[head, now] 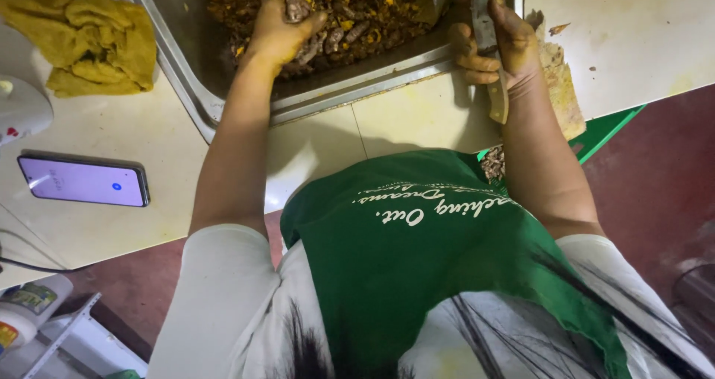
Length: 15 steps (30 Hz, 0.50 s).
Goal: Peeling and scraping turmeric roots in a sink using a small knife
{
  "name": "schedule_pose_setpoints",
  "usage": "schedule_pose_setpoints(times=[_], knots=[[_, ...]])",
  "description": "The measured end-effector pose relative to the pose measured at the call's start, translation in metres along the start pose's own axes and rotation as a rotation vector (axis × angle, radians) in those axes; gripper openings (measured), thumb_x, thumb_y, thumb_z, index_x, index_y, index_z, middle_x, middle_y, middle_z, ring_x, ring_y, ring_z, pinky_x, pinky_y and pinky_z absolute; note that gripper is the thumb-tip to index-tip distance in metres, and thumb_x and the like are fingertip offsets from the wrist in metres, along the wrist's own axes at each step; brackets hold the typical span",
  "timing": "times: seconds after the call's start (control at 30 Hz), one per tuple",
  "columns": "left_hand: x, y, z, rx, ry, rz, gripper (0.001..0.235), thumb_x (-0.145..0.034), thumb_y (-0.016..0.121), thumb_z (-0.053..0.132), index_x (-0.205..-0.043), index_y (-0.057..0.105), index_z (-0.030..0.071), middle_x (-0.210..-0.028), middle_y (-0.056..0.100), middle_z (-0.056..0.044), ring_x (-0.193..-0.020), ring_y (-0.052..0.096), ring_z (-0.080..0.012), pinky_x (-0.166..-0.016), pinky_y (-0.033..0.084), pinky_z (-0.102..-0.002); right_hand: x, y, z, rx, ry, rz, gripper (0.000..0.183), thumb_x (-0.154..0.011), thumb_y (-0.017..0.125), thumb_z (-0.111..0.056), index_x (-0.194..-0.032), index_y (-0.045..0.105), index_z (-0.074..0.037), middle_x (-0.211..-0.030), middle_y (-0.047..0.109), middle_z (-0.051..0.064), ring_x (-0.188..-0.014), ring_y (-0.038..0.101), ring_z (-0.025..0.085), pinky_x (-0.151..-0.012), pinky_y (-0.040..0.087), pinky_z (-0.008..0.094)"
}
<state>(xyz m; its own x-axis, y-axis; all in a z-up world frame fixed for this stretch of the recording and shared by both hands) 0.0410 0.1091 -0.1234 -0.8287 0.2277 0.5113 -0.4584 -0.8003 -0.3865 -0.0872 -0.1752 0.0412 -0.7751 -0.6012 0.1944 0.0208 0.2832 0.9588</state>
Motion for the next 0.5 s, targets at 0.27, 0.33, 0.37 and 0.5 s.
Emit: schedule_pose_setpoints(times=[0.27, 0.33, 0.37, 0.5], knots=[[0.017, 0.042, 0.012, 0.219, -0.188, -0.197, 0.051, -0.096, 0.065, 0.046, -0.134, 0.041, 0.022, -0.122, 0.071, -0.007, -0.085, 0.082, -0.0196, -0.054, 0.07, -0.03, 0.005, -0.014, 0.002, -0.023, 0.022, 0.042, 0.06, -0.109, 0.061, -0.038, -0.161, 0.037, -0.021, -0.105, 0.066, 0.009, -0.049, 0.032, 0.006, -0.039, 0.027, 0.018], [0.024, 0.051, 0.011, 0.268, -0.207, -0.287, 0.062, -0.097, 0.061, 0.049, -0.144, 0.026, 0.027, -0.123, 0.072, -0.015, -0.086, 0.086, -0.0268, -0.058, 0.072, -0.037, 0.002, -0.009, 0.006, -0.048, 0.023, 0.039, 0.065, -0.109, 0.06, -0.04, -0.167, 0.035, -0.023, -0.111, 0.069, 0.009, -0.048, 0.031, 0.004, -0.039, 0.026, 0.018], [0.031, 0.051, 0.019, 0.289, -0.224, -0.321, 0.061, -0.098, 0.062, 0.045, -0.144, 0.026, 0.029, -0.139, 0.06, -0.007, -0.096, 0.085, -0.0283, -0.064, 0.072, -0.045, -0.001, -0.003, 0.006, -0.023, 0.0, 0.033, 0.065, -0.109, 0.061, -0.037, -0.166, 0.035, -0.019, -0.106, 0.068, 0.01, -0.049, 0.035, 0.006, -0.039, 0.03, 0.019], [0.022, 0.048, 0.03, 0.296, -0.124, -0.26, 0.051, -0.098, 0.073, 0.027, -0.136, 0.039, 0.026, -0.115, 0.064, -0.004, -0.067, 0.074, -0.0115, -0.051, 0.072, -0.034, 0.001, -0.003, 0.0, 0.022, -0.015, 0.045, 0.066, -0.108, 0.062, -0.036, -0.166, 0.034, -0.017, -0.101, 0.067, 0.011, -0.049, 0.04, 0.007, -0.039, 0.034, 0.02]])
Point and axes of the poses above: each hand's wrist, its own x-axis away from the middle knuckle, its own y-axis out of the palm, z = x × y, the point moved 9 cm from there along -x, towards the middle knuckle
